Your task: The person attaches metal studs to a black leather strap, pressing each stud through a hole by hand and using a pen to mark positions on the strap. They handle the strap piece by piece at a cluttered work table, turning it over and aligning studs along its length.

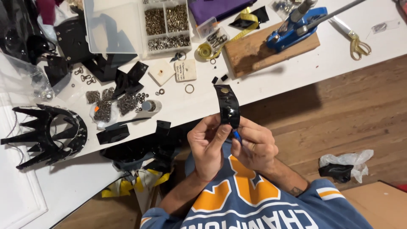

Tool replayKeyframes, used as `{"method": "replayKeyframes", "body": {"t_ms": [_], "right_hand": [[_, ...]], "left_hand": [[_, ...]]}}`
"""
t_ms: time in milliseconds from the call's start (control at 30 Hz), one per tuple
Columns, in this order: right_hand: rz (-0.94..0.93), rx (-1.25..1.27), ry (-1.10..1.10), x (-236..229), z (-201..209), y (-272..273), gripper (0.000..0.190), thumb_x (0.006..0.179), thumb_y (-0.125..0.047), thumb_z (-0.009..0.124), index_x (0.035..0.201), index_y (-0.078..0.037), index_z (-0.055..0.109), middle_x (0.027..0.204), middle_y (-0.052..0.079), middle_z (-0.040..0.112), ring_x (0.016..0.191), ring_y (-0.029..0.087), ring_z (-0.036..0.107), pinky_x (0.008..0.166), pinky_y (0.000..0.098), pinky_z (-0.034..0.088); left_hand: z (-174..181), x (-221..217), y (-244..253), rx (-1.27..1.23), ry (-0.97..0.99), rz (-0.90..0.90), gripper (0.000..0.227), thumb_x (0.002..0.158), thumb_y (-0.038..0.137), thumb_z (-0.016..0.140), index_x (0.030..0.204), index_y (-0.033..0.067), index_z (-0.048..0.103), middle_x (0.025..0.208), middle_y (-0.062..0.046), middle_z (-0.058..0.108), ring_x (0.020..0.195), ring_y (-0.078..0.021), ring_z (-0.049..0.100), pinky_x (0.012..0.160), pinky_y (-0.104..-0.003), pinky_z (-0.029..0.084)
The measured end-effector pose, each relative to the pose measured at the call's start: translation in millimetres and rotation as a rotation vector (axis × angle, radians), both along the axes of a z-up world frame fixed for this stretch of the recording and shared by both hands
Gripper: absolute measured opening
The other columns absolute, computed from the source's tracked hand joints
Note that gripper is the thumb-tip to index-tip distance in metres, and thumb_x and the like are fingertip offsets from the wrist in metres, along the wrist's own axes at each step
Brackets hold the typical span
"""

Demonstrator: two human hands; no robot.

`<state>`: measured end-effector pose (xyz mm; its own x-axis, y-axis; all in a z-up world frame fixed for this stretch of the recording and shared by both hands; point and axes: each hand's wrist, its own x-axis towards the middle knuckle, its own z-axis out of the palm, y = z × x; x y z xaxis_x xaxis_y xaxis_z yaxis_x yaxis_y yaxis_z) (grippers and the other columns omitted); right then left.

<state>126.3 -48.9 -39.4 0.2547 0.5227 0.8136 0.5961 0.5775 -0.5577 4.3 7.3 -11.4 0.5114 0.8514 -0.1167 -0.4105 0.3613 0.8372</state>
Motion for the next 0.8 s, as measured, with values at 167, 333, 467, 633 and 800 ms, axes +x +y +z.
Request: {"method": "replayKeyframes", "body": {"t_ms": [167, 333, 467, 633, 800], "right_hand": [[0.087, -0.142, 0.153, 10.2, -11.7, -16.1, 0.031, 0.096, 0.001, 0.069, 0.1, -0.001, 0.038, 0.108, 0.025, 0.063, 0.108, 0.045, 0.072, 0.086, 0.0483, 0.066], [-0.108, -0.485, 0.441, 55.8, -71.1, -5.1, 0.017, 0.105, 0.005, 0.066, 0.119, 0.003, 0.057, 0.122, 0.022, 0.072, 0.118, 0.03, 0.072, 0.097, 0.0365, 0.063], [-0.197, -0.698, 0.69, 108.9, -183.3, -0.5, 0.016, 0.103, -0.003, 0.072, 0.117, -0.002, 0.065, 0.109, 0.013, 0.072, 0.094, 0.021, 0.07, 0.079, 0.0303, 0.058], [-0.563, -0.845, -0.262, 131.3, -218.2, 3.1, 0.021, 0.09, -0.019, 0.086, 0.104, -0.012, 0.073, 0.105, 0.009, 0.066, 0.104, 0.029, 0.053, 0.09, 0.0482, 0.04], [-0.555, -0.725, -0.409, 108.5, -188.0, 34.4, 0.028, 0.091, -0.025, 0.084, 0.115, -0.013, 0.076, 0.112, 0.006, 0.067, 0.107, 0.027, 0.053, 0.09, 0.0456, 0.036]], "left_hand": [[-20.8, -3.7, 7.0, -0.034, -0.057, 0.106, 0.014, 0.103, 0.001, 0.076, 0.111, -0.0066, 0.068, 0.099, -0.008, 0.072, 0.084, -0.0086, 0.064, 0.079, -0.021, 0.051], [-33.5, -33.8, 23.4, -0.085, -0.152, 0.205, 0.016, 0.103, 0.005, 0.067, 0.115, -0.0046, 0.068, 0.11, -0.021, 0.076, 0.091, -0.0228, 0.074, 0.086, -0.041, 0.062], [-35.8, -62.0, 16.5, -0.042, -0.085, 0.225, 0.016, 0.105, 0.006, 0.064, 0.117, -0.0025, 0.069, 0.112, -0.018, 0.076, 0.102, -0.0238, 0.074, 0.092, -0.043, 0.061], [-61.5, -84.3, -2.9, -0.108, -0.064, 0.291, 0.019, 0.105, -0.001, 0.064, 0.124, -0.0021, 0.068, 0.107, -0.009, 0.071, 0.099, -0.0181, 0.067, 0.1, -0.043, 0.057], [-60.4, -76.6, -4.6, -0.142, -0.117, 0.31, 0.018, 0.106, -0.004, 0.059, 0.122, -0.0034, 0.067, 0.106, -0.008, 0.07, 0.098, -0.0187, 0.068, 0.097, -0.042, 0.058]]}}
